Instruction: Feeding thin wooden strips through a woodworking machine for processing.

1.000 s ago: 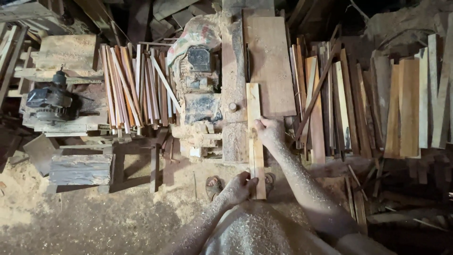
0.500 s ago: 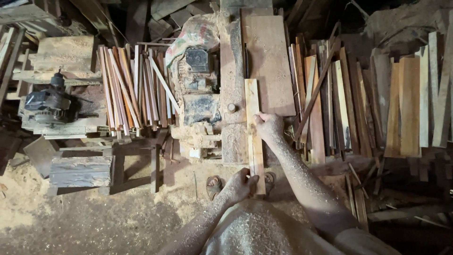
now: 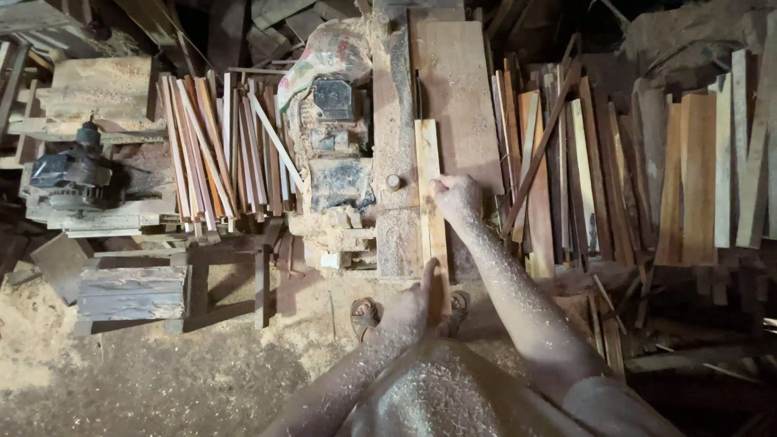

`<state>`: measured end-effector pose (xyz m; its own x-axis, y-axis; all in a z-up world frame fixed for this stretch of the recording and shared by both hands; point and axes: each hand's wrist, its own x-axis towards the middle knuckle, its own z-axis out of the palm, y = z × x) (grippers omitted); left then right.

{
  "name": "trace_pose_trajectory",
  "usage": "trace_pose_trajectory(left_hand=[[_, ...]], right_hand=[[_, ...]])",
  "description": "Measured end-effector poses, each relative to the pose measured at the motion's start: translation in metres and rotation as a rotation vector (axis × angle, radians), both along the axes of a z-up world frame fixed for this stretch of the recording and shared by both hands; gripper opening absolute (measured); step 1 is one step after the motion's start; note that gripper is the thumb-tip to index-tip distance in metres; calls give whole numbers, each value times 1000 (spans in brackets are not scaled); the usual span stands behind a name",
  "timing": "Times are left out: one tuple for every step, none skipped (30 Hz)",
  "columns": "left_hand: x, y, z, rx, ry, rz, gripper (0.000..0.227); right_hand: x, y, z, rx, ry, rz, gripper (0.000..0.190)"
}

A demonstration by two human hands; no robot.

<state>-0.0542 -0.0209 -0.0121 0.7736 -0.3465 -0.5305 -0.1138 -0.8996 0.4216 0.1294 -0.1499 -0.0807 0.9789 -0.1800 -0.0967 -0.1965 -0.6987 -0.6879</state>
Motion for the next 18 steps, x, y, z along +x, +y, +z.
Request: trace_pose_trajectory(left_hand=[[3,1,-3,0,4,1,118],[7,2,-7,-13,0,-10,113],[12,3,-11,-26,-8,-23,109],[16,2,-2,-26,-8,-25,109],[21,1,8,13,-44,-28,104],[25,0,17,52,-80,-32,98],[29,2,5,52,-80,-33,98],[33,3,-8,31,-44,-26,108],[37,5,-20,11,-9,-18,119],[42,5,-14,12,-10,-17,119],[46,5,-8,-5,12,-10,116],[50,5,-1,-21,33,-3,114],[56,5,0,-22,30,2,114],[62,5,0,-1,17,-12,113],[64,6,1,22,10,-31,113],[65,7,-1,21,12,-30,113],[69,7,-1,-18,31,2,115],[74,7,-2,-58,50,34,117]], right_hand=[[3,2,2,0,4,1,24],[6,4,4,6,-10,-7,25],[11,5,7,12,-29,-18,27],[14,4,3,11,-29,-19,27],[18,2,-1,25,-24,-25,28],[22,1,-4,38,-19,-32,29],[17,-1,-1,39,-18,-33,29],[11,-3,2,31,-3,3,29],[7,-4,6,22,10,41,29],[-4,-5,11,23,9,42,29],[-15,-5,17,8,6,69,31],[-26,-6,23,-7,3,97,33],[-32,-7,24,-8,0,102,33],[-37,-9,24,20,-3,85,34],[-47,-12,24,48,-1,64,34],[-44,-11,16,48,2,65,34],[-39,-10,10,52,0,38,33],[-33,-10,3,56,-1,11,33]])
